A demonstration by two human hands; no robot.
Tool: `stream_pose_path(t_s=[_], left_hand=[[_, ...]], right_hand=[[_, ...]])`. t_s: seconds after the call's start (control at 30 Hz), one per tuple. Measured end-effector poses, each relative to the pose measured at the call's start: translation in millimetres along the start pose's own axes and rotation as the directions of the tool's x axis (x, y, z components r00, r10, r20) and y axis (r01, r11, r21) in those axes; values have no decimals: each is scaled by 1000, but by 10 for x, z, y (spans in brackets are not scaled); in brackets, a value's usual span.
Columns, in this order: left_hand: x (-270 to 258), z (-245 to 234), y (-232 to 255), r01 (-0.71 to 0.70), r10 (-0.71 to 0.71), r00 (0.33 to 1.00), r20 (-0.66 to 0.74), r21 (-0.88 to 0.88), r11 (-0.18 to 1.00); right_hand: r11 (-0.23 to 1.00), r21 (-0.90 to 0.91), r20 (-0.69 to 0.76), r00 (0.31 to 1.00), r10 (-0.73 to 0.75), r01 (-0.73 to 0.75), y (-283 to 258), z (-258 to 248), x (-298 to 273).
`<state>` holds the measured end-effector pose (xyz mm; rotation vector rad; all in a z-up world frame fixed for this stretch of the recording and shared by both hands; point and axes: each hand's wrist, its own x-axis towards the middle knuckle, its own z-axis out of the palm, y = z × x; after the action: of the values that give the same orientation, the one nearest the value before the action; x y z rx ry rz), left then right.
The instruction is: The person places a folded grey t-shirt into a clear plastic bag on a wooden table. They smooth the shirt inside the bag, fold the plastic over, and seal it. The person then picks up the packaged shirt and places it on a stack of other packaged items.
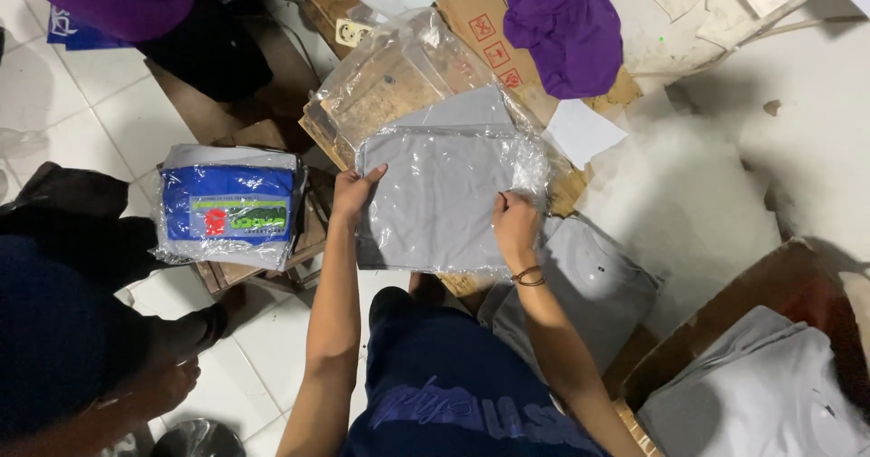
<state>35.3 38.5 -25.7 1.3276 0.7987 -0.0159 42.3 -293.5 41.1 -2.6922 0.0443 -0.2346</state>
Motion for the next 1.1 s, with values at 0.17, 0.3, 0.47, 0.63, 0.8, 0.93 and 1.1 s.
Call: stream_pose_path(t_s=[0.17, 0.3, 0.47, 0.63, 0.8, 0.93, 1.1], left_hand=[[18, -4, -16, -22, 21, 1000, -13, -20, 1000], [83, -5, -43, -12, 11, 1000, -25, -39, 999], [-281, 109, 276, -41, 41, 999, -24, 25, 999], [-116, 192, 72, -70, 71, 996, -58, 9, 997], [-347, 180, 317, -75, 76, 996, -54, 21, 997], [-179, 103, 135, -46, 47, 999, -27, 42, 998], [-230, 165, 222, -74, 76, 997, -25, 42, 996]], right_hand=[[995, -89, 20, 999, 36, -34, 93, 166, 9], [991, -128, 46, 998, 50, -44, 153, 281, 78], [999, -48, 50, 999, 12, -10, 264, 93, 141], [988, 62, -32, 989, 143, -141, 418, -268, 186], [927, 354, 7, 992, 127, -122, -80, -707, 329], [511, 638, 721, 680, -134, -576, -679, -1237, 485], [446, 809, 300, 921, 250, -384, -136, -741, 841]])
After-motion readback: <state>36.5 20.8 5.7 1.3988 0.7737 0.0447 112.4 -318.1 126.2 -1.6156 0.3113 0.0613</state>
